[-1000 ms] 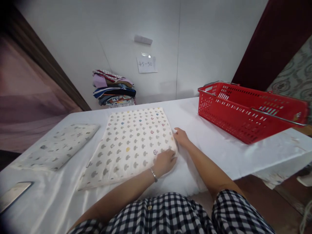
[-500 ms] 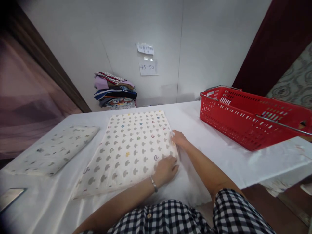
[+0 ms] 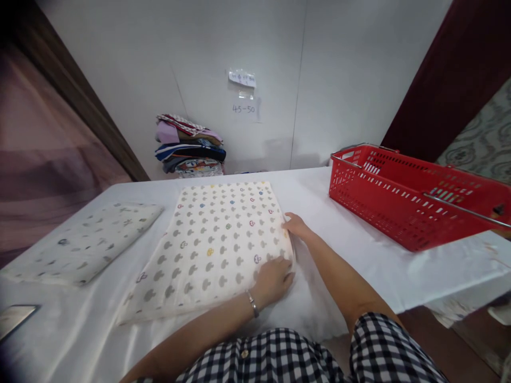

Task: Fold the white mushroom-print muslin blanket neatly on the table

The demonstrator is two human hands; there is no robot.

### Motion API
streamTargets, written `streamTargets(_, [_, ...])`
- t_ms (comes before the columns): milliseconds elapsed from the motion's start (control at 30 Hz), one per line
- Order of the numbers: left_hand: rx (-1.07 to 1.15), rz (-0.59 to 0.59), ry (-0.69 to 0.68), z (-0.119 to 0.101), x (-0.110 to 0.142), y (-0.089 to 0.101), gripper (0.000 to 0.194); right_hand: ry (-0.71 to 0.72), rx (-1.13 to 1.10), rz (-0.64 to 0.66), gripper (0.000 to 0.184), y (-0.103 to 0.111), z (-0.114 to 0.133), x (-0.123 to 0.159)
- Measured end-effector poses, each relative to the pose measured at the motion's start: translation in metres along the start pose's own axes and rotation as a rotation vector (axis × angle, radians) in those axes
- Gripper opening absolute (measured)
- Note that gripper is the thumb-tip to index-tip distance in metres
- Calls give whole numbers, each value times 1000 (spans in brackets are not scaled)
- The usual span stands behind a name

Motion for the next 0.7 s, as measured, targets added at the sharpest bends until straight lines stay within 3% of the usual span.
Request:
streamTargets(267, [-5,8,7,2,-1,2,22,-11,-16,-24,54,3,-8,-4])
streamTargets(700, [0,-14,-41,-2,4,5,22,61,229,-114,58,10,-3,-4])
Point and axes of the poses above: each hand's wrist, its own x-axis away from the middle knuckle, its own y-axis out of the back of the hand, z = x × y, the point moved 9 cm from there along -x, towards the middle knuckle, and after that the axes turned 2 degrees about -y, right-handed, at the moved point
